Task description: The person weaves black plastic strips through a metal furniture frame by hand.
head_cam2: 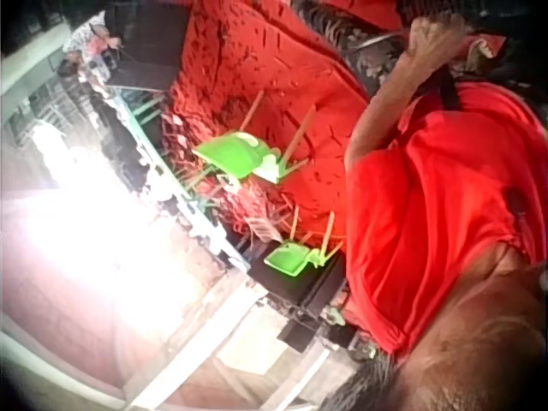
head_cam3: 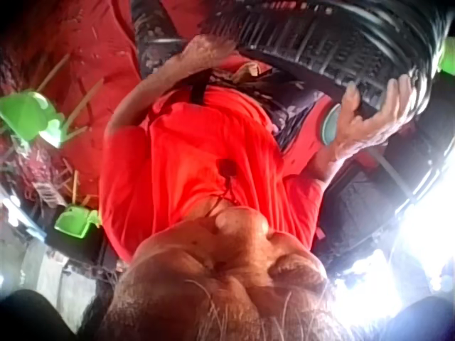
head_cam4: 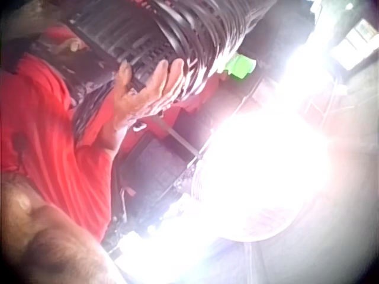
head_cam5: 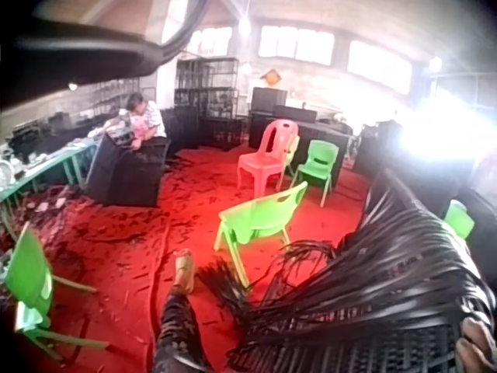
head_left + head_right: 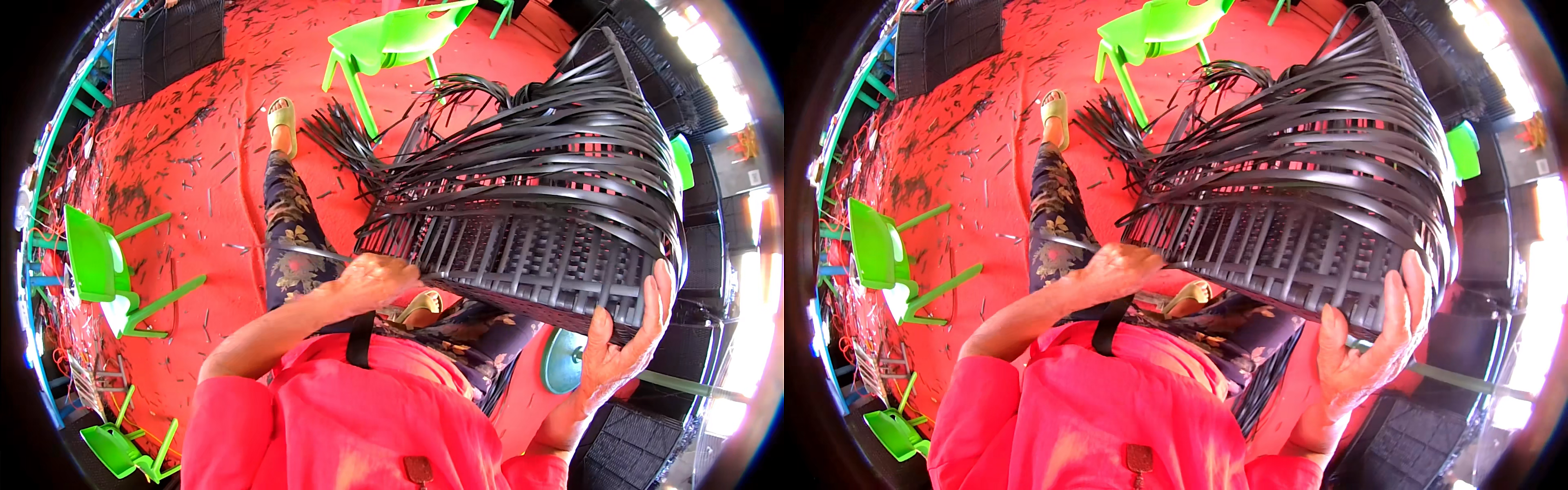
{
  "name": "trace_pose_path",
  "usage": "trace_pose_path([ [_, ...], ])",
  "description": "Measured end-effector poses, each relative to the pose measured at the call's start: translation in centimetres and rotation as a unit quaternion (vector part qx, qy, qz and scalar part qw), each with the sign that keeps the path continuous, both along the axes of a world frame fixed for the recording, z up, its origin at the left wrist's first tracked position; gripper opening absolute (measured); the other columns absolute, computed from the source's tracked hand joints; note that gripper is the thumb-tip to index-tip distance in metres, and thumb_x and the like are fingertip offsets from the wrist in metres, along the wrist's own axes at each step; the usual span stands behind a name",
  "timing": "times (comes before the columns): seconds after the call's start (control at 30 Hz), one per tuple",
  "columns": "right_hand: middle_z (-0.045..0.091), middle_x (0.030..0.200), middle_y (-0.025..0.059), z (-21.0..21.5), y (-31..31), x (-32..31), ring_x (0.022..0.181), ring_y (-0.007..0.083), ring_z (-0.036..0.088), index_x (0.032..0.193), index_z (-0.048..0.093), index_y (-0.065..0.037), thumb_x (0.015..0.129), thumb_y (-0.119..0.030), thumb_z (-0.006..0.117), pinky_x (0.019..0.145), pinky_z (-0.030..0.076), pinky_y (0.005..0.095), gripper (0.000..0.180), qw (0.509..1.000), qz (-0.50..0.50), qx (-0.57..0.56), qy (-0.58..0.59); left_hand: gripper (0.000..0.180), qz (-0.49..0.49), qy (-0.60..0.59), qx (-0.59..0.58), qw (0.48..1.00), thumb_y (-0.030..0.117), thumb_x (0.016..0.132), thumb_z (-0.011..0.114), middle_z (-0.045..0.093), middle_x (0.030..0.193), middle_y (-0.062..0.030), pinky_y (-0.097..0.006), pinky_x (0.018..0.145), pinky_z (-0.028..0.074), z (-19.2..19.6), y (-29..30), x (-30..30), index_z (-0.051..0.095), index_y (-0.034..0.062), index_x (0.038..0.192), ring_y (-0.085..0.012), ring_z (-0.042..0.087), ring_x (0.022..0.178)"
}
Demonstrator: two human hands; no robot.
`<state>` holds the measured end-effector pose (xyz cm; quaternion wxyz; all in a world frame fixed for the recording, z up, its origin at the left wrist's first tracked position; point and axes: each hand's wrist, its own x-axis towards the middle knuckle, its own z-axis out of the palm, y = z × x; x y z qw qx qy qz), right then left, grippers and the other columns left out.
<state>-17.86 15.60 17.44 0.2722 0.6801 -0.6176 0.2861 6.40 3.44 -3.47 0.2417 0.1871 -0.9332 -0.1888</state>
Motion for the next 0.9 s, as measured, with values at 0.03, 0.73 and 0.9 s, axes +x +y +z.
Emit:
trace_pose_path([
  [0.03, 0.047, 0.131, 0.0243, 0.1, 0.0, 0.3, 0.121, 0.0384, 0.046, 0.128, 0.044, 0.003, 0.087, -0.023, 0.060, 0.104, 0.033, 0.0465, 0.050, 1.000, 0.007, 0.015, 0.008, 0.017, 0.006, -0.011, -0.026, 1.000, 0.020, 0.082, 0.062, 0.054, 0.065, -0.0058, -0.039, 0.048, 0.047, -0.3, -0.1, 1.2, 0.051, 0.0076, 0.079, -0.0255, 0.059, 0.057],
  [0.73, 0.059, 0.120, 0.0100, 1.0, -4.4, 7.9, 0.111, 0.0297, 0.056, 0.111, 0.062, -0.011, 0.079, -0.031, 0.070, 0.101, 0.037, 0.0467, 0.039, 0.995, 0.092, -0.024, 0.026, 0.053, 0.110, 0.147, 0.197, 0.963, 0.032, 0.085, 0.064, 0.054, 0.118, -0.0170, -0.037, 0.085, 0.046, 10.3, -2.0, 4.9, 0.050, 0.0030, 0.128, -0.0300, 0.056, 0.100],
  [0.9, 0.059, 0.120, 0.0035, -0.8, -1.2, 7.9, 0.114, 0.0248, 0.053, 0.104, 0.066, -0.022, 0.072, -0.020, 0.072, 0.102, 0.035, 0.0469, 0.034, 0.983, 0.181, -0.029, 0.020, 0.057, 0.042, 0.292, 0.103, 0.950, 0.032, 0.081, 0.070, 0.053, 0.117, -0.0150, -0.031, 0.079, 0.047, 17.8, -2.1, -0.2, 0.050, -0.0002, 0.124, -0.0226, 0.056, 0.090],
])
